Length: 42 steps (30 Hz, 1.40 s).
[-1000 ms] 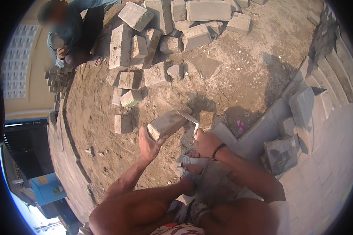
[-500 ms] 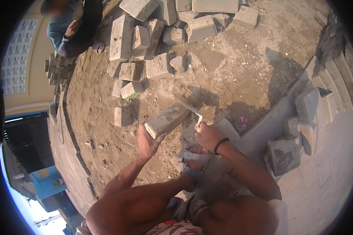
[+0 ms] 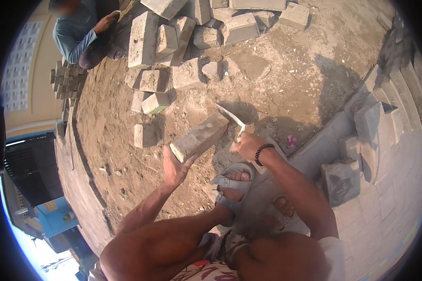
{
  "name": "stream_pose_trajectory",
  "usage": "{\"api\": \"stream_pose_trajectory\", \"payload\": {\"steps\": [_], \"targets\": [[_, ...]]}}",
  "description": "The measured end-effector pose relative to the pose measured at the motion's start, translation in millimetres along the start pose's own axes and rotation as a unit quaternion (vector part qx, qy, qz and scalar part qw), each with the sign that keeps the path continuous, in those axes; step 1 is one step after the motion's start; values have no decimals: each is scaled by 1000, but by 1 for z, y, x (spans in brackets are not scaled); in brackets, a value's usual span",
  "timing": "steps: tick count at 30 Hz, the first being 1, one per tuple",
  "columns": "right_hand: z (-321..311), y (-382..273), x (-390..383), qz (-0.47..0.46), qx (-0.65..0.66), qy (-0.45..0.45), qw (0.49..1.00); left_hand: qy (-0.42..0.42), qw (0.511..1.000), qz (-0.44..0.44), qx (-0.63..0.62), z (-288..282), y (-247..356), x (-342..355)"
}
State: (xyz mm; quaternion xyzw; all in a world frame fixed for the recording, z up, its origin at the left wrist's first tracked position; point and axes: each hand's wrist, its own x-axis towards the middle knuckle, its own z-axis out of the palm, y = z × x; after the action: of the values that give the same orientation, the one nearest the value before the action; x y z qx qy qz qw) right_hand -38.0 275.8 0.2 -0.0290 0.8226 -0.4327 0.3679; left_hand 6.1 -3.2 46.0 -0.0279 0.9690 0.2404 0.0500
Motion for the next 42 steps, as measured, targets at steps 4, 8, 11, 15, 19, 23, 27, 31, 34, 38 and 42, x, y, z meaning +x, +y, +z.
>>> {"api": "stream_pose_trajectory", "payload": {"steps": [4,8,11,15,19,23,27,31,34,38,42], "targets": [[3,-40,-35,-41,50,-25,998,11,1000,13,7,-1,-4,-3],[31,-50,-69,-87,-24,-56,994,6,999,31,-8,1,2,2],[24,-5,-19,-34,18,38,999,12,999,40,-4,0,1,2],[-16,-8,-3,57,39,-34,997,15,999,17,-23,-5,12,7],[1,-50,-66,-79,79,11,994,-1,1000,4,-16,-5,19,14],[13,-73,-96,-105,-8,-26,994,-32,999,-15,8,-10,28,20],[25,-19,-49,-31,-9,11,999,-16,998,27,-53,-8,16,18],[-4,10,-28,39,43,10,998,-20,998,33,-59,-15,8,9],[-5,-12,-55,-32,16,50,998,-30,998,-30,-44,-19,18,3],[11,-28,-67,-25,2,-1,1000,-89,988,-101,-71,-29,32,8],[33,22,-15,0,21,5,1000,-94,947,-176,-251,-21,20,5]]}}
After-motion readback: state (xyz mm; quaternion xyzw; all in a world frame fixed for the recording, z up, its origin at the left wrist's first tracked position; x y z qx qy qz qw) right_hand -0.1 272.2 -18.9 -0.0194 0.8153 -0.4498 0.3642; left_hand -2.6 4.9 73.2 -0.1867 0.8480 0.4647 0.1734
